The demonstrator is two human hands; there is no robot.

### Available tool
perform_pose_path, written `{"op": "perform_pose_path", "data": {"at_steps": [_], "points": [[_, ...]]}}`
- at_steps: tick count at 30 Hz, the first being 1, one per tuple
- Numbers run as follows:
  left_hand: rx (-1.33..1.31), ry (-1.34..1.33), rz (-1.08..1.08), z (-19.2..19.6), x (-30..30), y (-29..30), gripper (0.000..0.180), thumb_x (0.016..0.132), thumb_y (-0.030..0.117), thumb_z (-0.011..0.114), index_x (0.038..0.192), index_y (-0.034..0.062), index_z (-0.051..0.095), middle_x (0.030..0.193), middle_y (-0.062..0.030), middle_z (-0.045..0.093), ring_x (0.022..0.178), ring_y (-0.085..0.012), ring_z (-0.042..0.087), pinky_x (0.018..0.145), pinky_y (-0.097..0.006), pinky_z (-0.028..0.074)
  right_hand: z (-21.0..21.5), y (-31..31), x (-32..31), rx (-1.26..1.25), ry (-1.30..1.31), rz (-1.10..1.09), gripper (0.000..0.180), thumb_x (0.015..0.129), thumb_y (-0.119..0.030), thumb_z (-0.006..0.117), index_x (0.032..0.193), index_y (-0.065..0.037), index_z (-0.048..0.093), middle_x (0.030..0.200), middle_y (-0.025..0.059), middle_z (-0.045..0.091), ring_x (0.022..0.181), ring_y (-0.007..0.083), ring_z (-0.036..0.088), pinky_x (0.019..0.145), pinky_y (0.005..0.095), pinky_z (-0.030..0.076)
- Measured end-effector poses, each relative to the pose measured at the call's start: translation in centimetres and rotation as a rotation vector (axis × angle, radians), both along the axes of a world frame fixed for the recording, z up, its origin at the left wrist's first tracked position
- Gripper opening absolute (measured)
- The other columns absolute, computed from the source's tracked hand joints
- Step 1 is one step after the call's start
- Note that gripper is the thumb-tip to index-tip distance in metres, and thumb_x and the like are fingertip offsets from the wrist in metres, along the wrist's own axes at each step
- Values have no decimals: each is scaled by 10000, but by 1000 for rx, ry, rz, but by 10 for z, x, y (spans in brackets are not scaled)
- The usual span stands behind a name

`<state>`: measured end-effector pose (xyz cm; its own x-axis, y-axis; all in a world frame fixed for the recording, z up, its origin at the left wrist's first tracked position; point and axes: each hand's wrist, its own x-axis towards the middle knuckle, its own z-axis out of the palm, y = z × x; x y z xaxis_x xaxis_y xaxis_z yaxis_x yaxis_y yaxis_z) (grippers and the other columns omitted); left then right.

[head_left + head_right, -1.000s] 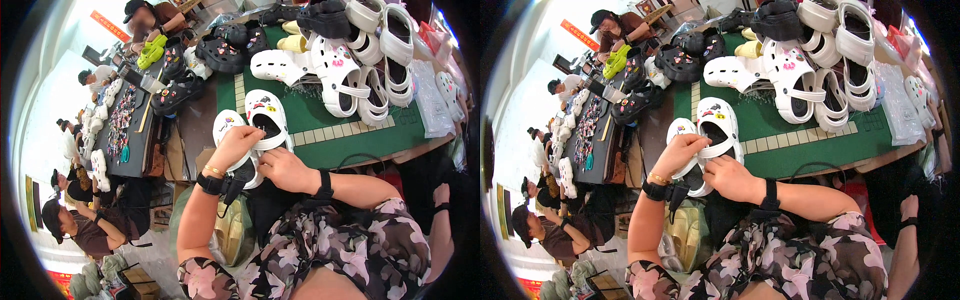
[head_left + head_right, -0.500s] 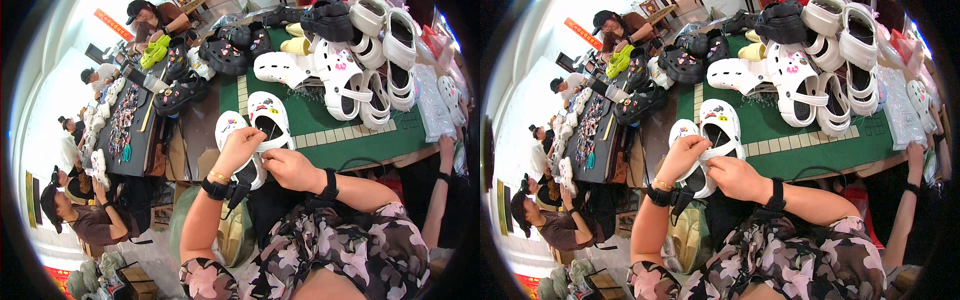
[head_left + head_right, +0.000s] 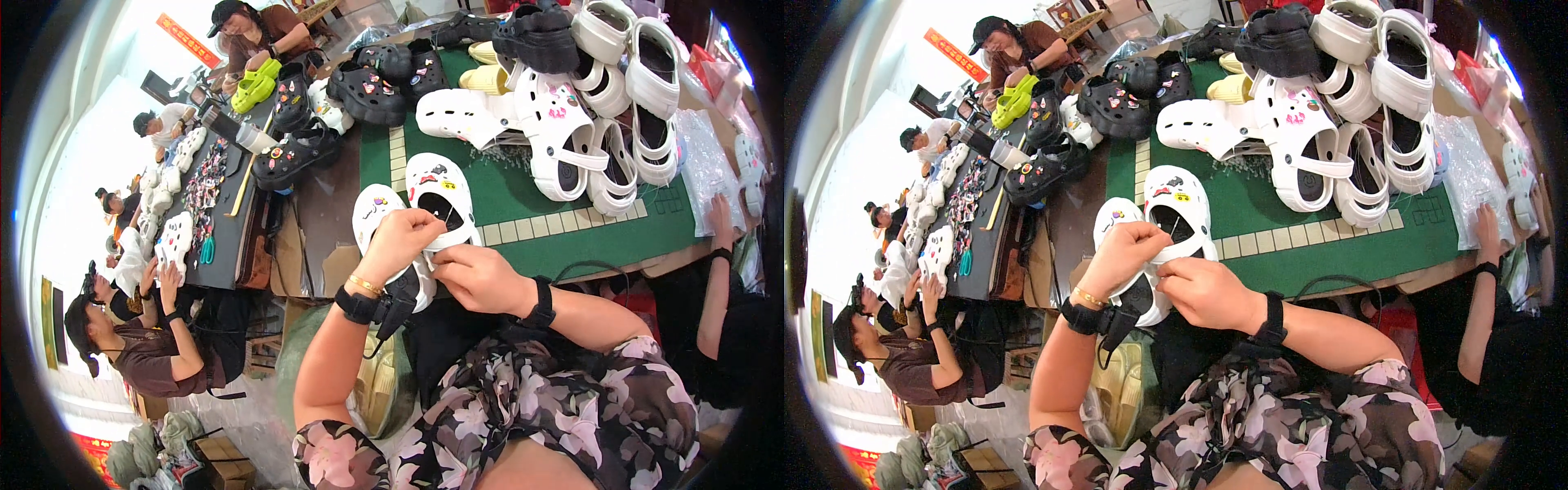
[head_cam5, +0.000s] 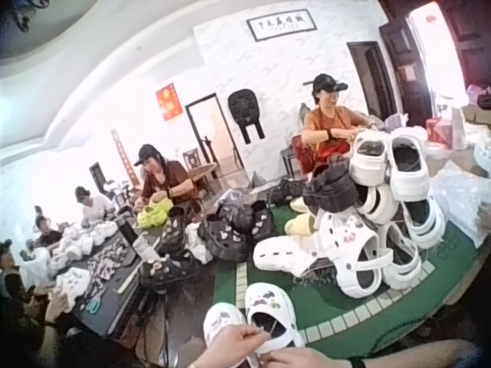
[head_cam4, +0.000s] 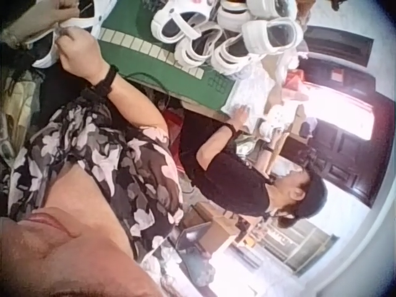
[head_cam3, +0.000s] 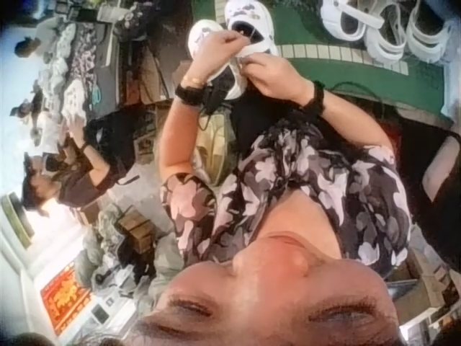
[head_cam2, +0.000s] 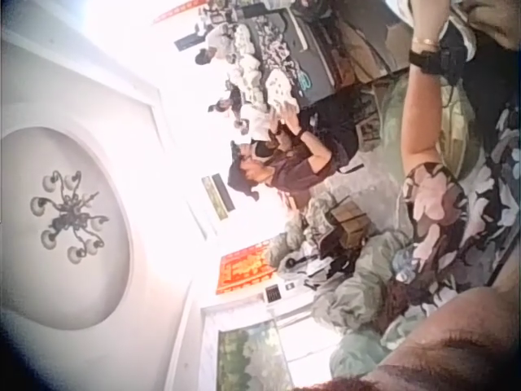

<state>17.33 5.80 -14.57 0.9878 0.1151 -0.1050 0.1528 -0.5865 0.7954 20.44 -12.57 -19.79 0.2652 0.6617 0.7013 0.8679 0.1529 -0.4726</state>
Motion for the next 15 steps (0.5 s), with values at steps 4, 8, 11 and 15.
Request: {"op": "perform_pose_path", "data": {"at_steps": [4, 8, 11, 15], "points": [[-10, -22, 74, -1, -6, -3, 223, 876, 187, 655, 866, -32, 697, 684, -7, 638, 654, -45, 541, 580, -245, 433, 4, -3, 9, 106, 547, -287, 166, 829, -58, 620, 987, -5, 623, 893, 107, 630, 778, 261, 614, 710, 347, 497], [-4, -90, 83, -2, -11, -6, 229, 887, 205, 648, 869, -17, 701, 656, -13, 624, 617, -60, 535, 565, -255, 426, 3, 14, 27, 176, 747, -310, 233, 881, -107, 602, 1085, 1, 636, 918, 86, 653, 783, 176, 613, 715, 301, 495], [63, -77, 104, -1, -13, -8, 243, 871, 220, 656, 903, -16, 701, 648, -88, 646, 580, -112, 585, 555, -288, 451, 3, 23, 29, 84, 974, -169, 161, 897, -129, 610, 959, 5, 673, 849, 60, 688, 733, 101, 600, 668, 259, 479], [35, -146, 73, 3, -19, -12, 221, 906, 201, 627, 927, -17, 659, 648, -90, 622, 569, -142, 577, 553, -312, 448, 9, 28, 29, 128, 985, -99, 150, 908, -117, 597, 934, 19, 653, 817, 49, 680, 744, 84, 595, 667, 250, 477]]}}
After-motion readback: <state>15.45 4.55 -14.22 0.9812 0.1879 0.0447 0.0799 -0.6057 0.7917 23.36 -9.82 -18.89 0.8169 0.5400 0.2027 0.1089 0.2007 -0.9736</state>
